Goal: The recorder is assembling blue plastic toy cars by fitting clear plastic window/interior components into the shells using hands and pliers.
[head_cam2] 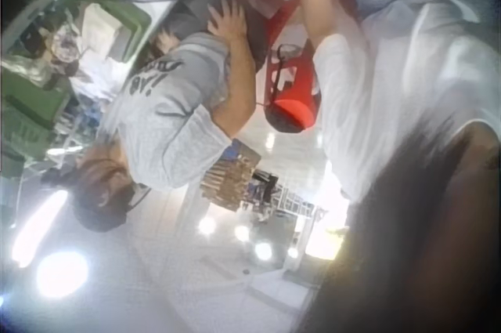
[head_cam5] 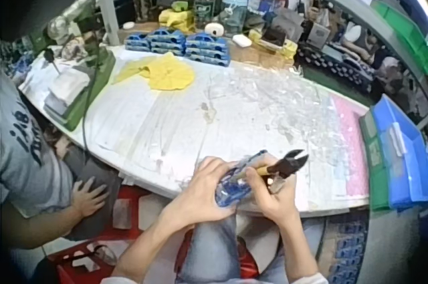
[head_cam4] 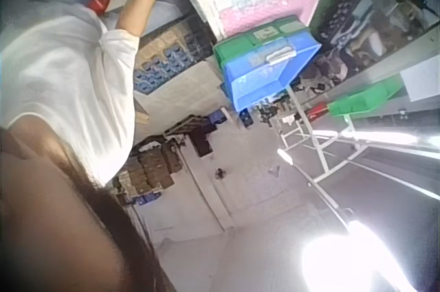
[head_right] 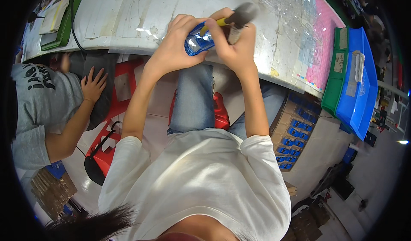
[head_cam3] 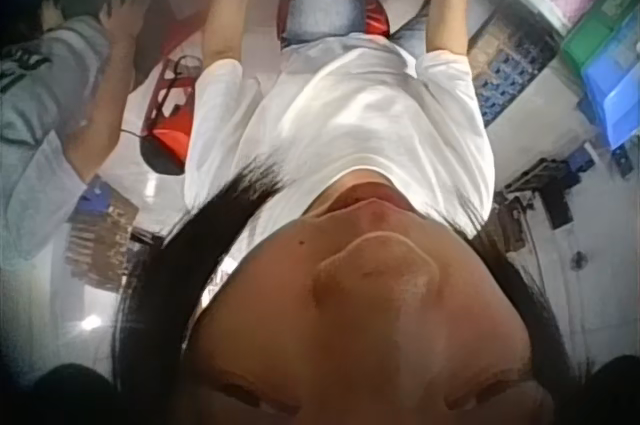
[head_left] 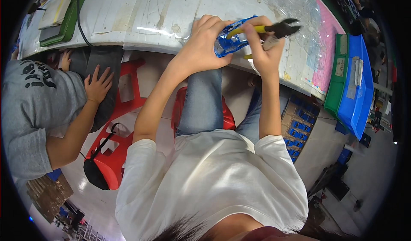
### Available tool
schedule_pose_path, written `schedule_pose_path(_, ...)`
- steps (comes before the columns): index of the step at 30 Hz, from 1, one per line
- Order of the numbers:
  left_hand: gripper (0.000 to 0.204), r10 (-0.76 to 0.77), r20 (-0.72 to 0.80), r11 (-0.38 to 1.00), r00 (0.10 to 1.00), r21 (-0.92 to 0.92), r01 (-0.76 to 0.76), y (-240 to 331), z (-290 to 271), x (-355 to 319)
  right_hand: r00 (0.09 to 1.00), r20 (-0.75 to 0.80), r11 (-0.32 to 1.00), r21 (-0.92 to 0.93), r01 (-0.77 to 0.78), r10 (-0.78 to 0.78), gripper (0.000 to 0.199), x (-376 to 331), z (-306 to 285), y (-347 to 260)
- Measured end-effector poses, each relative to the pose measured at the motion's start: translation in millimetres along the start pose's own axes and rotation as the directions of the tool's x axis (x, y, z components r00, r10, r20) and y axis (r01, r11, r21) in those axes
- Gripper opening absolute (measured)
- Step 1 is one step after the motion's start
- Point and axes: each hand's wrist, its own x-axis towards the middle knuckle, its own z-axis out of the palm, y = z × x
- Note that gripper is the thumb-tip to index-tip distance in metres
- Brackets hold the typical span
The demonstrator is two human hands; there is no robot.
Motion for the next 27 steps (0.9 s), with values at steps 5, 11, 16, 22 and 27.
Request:
schedule_pose_path(5, 0.06, 0.031, -0.012, 0.999, 0.999, 0.033, -0.031, -3, 0, 2, 0.996, 0.088, 0.994, -0.108, 0.036, -0.026, 0.003, -5, 5, 12)
schedule_pose_path(11, 0.063, -0.014, -0.102, 0.987, 0.995, 0.156, 0.03, 17, -5, 0, 0.97, -0.24, 0.98, 0.198, 0.013, 0.036, 0.008, -11, -21, -24)
schedule_pose_path(16, 0.023, -0.034, -0.327, 0.908, 0.944, 0.384, 0.165, 16, -37, -18, 0.958, -0.225, 0.798, -0.602, 0.007, -0.179, 0.009, -14, -77, -28)
schedule_pose_path(22, 0.028, -0.043, -0.526, 0.612, 0.849, 0.658, 0.439, -63, -102, -34, 0.995, 0.088, 0.581, -0.812, 0.05, 0.037, 0.039, 12, -40, 28)
schedule_pose_path(27, 0.037, -0.196, -0.515, 0.377, 0.835, 0.746, 0.549, -65, -116, -19, 1.0, -0.015, 0.519, -0.855, -0.015, 0.005, 0.058, 32, 3, 61)
